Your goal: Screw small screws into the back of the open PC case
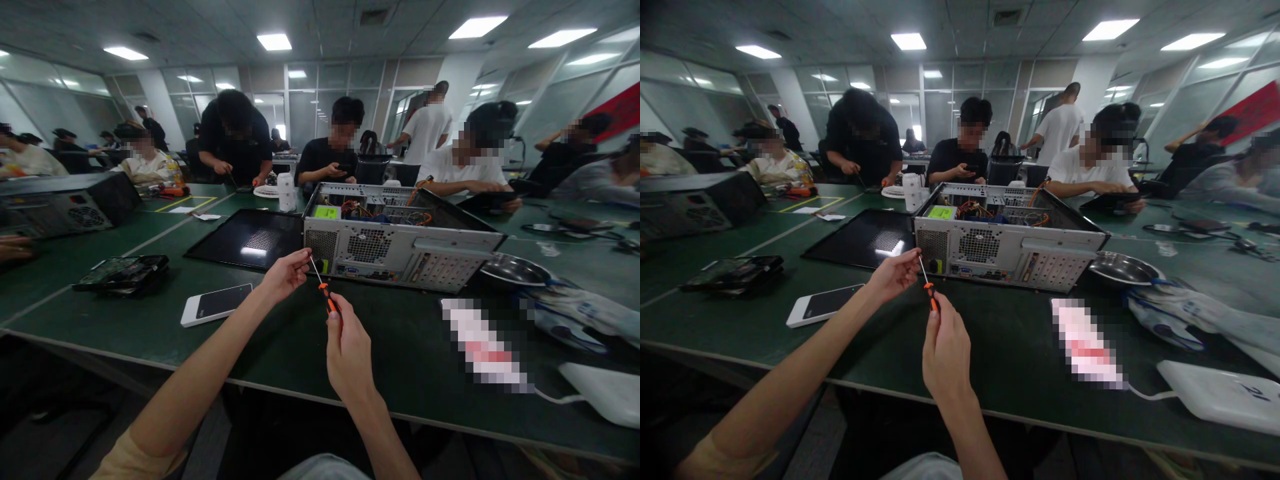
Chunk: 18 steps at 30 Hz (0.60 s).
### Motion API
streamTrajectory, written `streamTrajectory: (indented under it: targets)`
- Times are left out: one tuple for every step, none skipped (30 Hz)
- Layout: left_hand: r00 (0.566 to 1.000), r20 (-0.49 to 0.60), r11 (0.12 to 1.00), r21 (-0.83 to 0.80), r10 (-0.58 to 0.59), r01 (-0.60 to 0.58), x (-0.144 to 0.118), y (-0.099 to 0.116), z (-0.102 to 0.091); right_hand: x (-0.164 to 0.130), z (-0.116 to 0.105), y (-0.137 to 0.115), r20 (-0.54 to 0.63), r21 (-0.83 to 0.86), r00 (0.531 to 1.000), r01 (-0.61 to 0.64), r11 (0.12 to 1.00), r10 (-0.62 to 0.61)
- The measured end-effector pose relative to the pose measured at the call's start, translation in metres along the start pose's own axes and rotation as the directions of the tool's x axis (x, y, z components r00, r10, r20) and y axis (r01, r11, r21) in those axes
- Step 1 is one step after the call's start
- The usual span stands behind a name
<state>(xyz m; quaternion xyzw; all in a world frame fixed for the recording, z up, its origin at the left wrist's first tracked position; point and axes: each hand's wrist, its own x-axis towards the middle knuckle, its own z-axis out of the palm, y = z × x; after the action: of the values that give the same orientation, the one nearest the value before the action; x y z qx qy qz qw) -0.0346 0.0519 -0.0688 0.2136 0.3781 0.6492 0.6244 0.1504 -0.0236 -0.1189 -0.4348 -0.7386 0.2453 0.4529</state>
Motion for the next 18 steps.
streamTrajectory:
  targets:
    - [1.000,-0.008,1.000,-0.002,-0.002,0.002,-0.0009,0.0001,0.0012,0.0000,0.0005,0.0007,0.006,-0.001,1.000,0.005,1.000,-0.005]
    - [1.000,-0.019,1.000,-0.003,-0.002,0.002,-0.0017,0.0001,0.0024,0.0000,0.0009,0.0013,0.009,-0.002,1.000,0.012,1.000,-0.012]
    - [1.000,-0.028,1.000,-0.003,0.000,0.000,-0.0024,0.0001,0.0034,-0.0001,0.0012,0.0019,0.014,-0.005,1.000,0.018,1.000,-0.018]
    - [0.999,-0.034,1.000,-0.002,0.004,-0.004,-0.0028,0.0000,0.0041,-0.0002,0.0014,0.0023,0.020,-0.009,1.000,0.025,1.000,-0.024]
    - [0.999,-0.038,1.000,0.001,0.007,-0.007,-0.0029,-0.0001,0.0045,-0.0003,0.0015,0.0026,0.025,-0.012,0.999,0.031,0.999,-0.030]
    - [0.999,-0.041,1.000,0.004,0.010,-0.010,-0.0027,-0.0003,0.0044,-0.0004,0.0014,0.0027,0.030,-0.016,0.999,0.036,0.999,-0.036]
    - [0.999,-0.040,1.000,0.005,0.013,-0.012,-0.0024,-0.0004,0.0040,-0.0005,0.0012,0.0027,0.036,-0.020,0.999,0.041,0.999,-0.040]
    - [0.999,-0.037,1.000,0.007,0.015,-0.014,-0.0019,-0.0005,0.0034,-0.0006,0.0009,0.0025,0.042,-0.026,0.998,0.046,0.999,-0.045]
    - [0.999,-0.034,1.000,0.005,0.015,-0.015,-0.0013,-0.0006,0.0027,-0.0006,0.0006,0.0021,0.046,-0.032,0.998,0.052,0.998,-0.050]
    - [0.999,-0.030,1.000,0.000,0.014,-0.014,-0.0007,-0.0005,0.0019,-0.0006,0.0002,0.0016,0.049,-0.039,0.997,0.056,0.998,-0.054]
    - [1.000,-0.027,1.000,-0.007,0.011,-0.011,-0.0002,-0.0004,0.0012,-0.0006,-0.0002,0.0010,0.055,-0.048,0.997,0.060,0.997,-0.058]
    - [1.000,-0.025,1.000,-0.016,0.008,-0.008,0.0003,-0.0002,0.0006,-0.0005,-0.0006,0.0003,0.061,-0.056,0.996,0.067,0.996,-0.063]
    - [1.000,-0.025,1.000,-0.023,0.004,-0.005,0.0007,0.0001,0.0001,-0.0004,-0.0010,-0.0004,0.066,-0.063,0.995,0.075,0.995,-0.071]
    - [1.000,-0.025,1.000,-0.030,0.001,-0.001,0.0011,0.0003,-0.0002,-0.0003,-0.0014,-0.0009,0.071,-0.068,0.994,0.085,0.994,-0.080]
    - [1.000,-0.026,0.999,-0.034,-0.003,0.002,0.0014,0.0005,-0.0004,-0.0003,-0.0017,-0.0013,0.076,-0.072,0.993,0.095,0.993,-0.089]
    - [1.000,-0.028,0.999,-0.035,-0.005,0.004,0.0016,0.0007,-0.0005,-0.0004,-0.0019,-0.0015,0.080,-0.075,0.992,0.103,0.992,-0.097]
    - [1.000,-0.028,0.999,-0.036,-0.008,0.007,0.0018,0.0008,-0.0006,-0.0006,-0.0020,-0.0014,0.080,-0.075,0.991,0.110,0.991,-0.104]
    - [1.000,-0.026,0.999,-0.037,-0.011,0.010,0.0018,0.0009,-0.0006,-0.0008,-0.0019,-0.0012,0.077,-0.074,0.991,0.117,0.990,-0.111]
